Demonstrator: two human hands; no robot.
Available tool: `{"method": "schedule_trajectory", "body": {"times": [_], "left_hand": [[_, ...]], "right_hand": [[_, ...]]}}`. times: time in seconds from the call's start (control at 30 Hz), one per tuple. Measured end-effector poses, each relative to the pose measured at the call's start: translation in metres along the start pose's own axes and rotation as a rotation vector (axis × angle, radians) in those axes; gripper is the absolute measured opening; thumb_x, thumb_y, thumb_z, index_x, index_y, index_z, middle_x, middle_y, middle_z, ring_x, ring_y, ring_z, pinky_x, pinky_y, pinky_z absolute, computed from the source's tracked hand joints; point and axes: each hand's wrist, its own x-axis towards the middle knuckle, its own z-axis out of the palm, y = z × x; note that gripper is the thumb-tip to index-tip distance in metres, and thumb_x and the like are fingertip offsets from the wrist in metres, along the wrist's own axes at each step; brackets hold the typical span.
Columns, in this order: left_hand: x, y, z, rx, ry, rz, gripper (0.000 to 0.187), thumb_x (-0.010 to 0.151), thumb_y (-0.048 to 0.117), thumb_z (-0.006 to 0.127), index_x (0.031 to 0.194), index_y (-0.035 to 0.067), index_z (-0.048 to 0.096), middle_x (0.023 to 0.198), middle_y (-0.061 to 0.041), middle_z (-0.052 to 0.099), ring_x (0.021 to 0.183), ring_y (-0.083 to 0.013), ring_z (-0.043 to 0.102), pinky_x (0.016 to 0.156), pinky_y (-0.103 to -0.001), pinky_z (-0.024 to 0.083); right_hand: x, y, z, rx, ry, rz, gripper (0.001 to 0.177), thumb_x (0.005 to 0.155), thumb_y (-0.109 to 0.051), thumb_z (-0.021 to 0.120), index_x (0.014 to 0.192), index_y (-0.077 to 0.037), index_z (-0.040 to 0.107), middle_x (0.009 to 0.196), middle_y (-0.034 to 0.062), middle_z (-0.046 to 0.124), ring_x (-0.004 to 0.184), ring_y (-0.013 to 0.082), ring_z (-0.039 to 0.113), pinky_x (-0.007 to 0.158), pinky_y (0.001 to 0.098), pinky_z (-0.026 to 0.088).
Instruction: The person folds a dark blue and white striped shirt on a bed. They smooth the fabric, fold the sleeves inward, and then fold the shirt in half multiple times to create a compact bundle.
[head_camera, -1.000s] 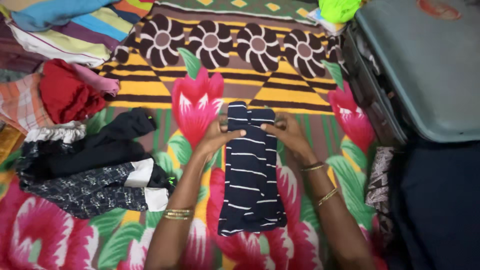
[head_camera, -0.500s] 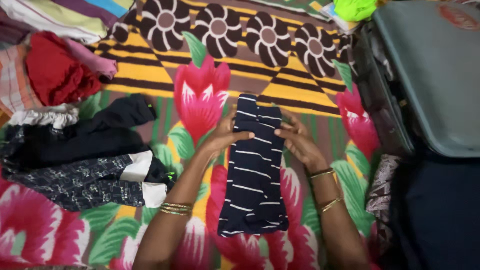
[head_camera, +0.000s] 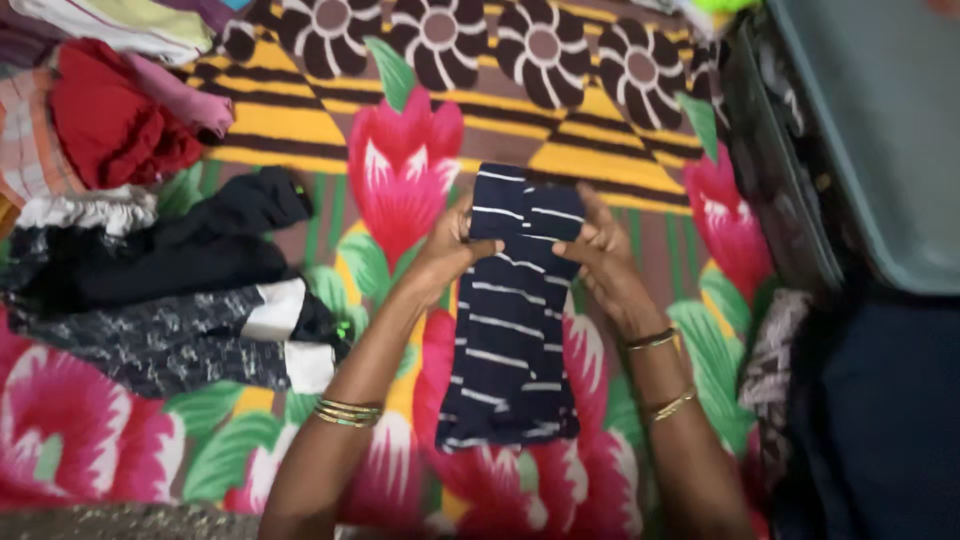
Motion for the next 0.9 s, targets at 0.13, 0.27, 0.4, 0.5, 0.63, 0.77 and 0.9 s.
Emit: {"method": "schedule_trajectory", "body": {"times": [0.13,0.27,0.4,0.5,0.63,0.77,0.9], "left_hand": [[-0.045,0.013,0.005,0.415,-0.077,0.033,0.022,0.094,-0.01,0.074,0.114,0.0,0.072,0.101,-0.006,0.074,0.093,-0.0083,0.065,0.079,-0.027,0.056],[-0.119,0.023,0.013,0.777,-0.189,0.508,0.049,0.077,-0.014,0.066,0.121,0.007,0.072,0.132,-0.015,0.07,0.124,-0.0299,0.065,0.103,-0.04,0.051],[-0.173,0.016,0.016,0.85,-0.232,0.44,0.054,0.072,-0.015,0.059,0.116,0.009,0.075,0.133,-0.008,0.072,0.136,-0.0302,0.062,0.121,-0.048,0.041],[-0.186,0.016,0.018,0.887,-0.247,0.436,0.047,0.076,-0.01,0.063,0.119,0.007,0.075,0.136,-0.01,0.068,0.14,-0.031,0.056,0.122,-0.052,0.035],[-0.202,0.026,0.032,0.956,-0.24,0.492,0.043,0.079,0.029,0.081,0.115,0.008,0.077,0.137,-0.017,0.063,0.138,-0.036,0.047,0.115,-0.056,0.027],[-0.216,0.025,0.035,1.011,-0.29,0.416,0.029,0.09,0.03,0.073,0.114,0.014,0.079,0.136,-0.007,0.07,0.143,-0.0288,0.052,0.123,-0.055,0.028],[-0.209,0.046,0.038,0.972,-0.253,0.357,0.034,0.098,0.036,0.067,0.12,0.012,0.076,0.137,-0.006,0.069,0.147,-0.0238,0.051,0.129,-0.054,0.025]], "right_hand": [[-0.061,-0.039,0.008,-0.153,-0.001,-0.033,0.098,0.084,0.015,0.066,0.167,-0.008,0.019,0.122,0.0103,0.065,0.095,0.0075,0.065,0.08,0.021,0.052],[-0.119,-0.036,0.021,-0.632,-0.126,-0.264,0.079,0.092,0.016,0.056,0.163,-0.003,0.026,0.157,0.0125,0.047,0.103,0.0158,0.059,0.088,0.0244,0.051],[-0.166,-0.02,0.027,-0.831,-0.3,-0.264,0.08,0.075,0.019,0.045,0.152,-0.003,0.042,0.14,0.0105,0.068,0.136,0.0266,0.062,0.109,0.0317,0.049],[-0.179,-0.022,0.028,-0.972,-0.296,-0.343,0.069,0.075,0.014,0.058,0.142,-0.005,0.057,0.138,0.0096,0.067,0.137,0.0294,0.059,0.115,0.0361,0.046],[-0.184,-0.034,0.034,-1.098,-0.383,-0.482,0.053,0.075,0.009,0.065,0.126,-0.006,0.069,0.14,0.0108,0.065,0.14,0.0316,0.054,0.122,0.0496,0.034],[-0.19,-0.039,0.033,-1.097,-0.404,-0.431,0.044,0.08,0.0,0.068,0.123,-0.007,0.07,0.142,0.0109,0.065,0.143,0.0321,0.051,0.12,0.0516,0.035],[-0.187,-0.055,0.039,-1.125,-0.403,-0.466,0.033,0.087,-0.015,0.073,0.12,-0.01,0.071,0.139,0.0088,0.067,0.142,0.0297,0.052,0.12,0.0519,0.033]]}}
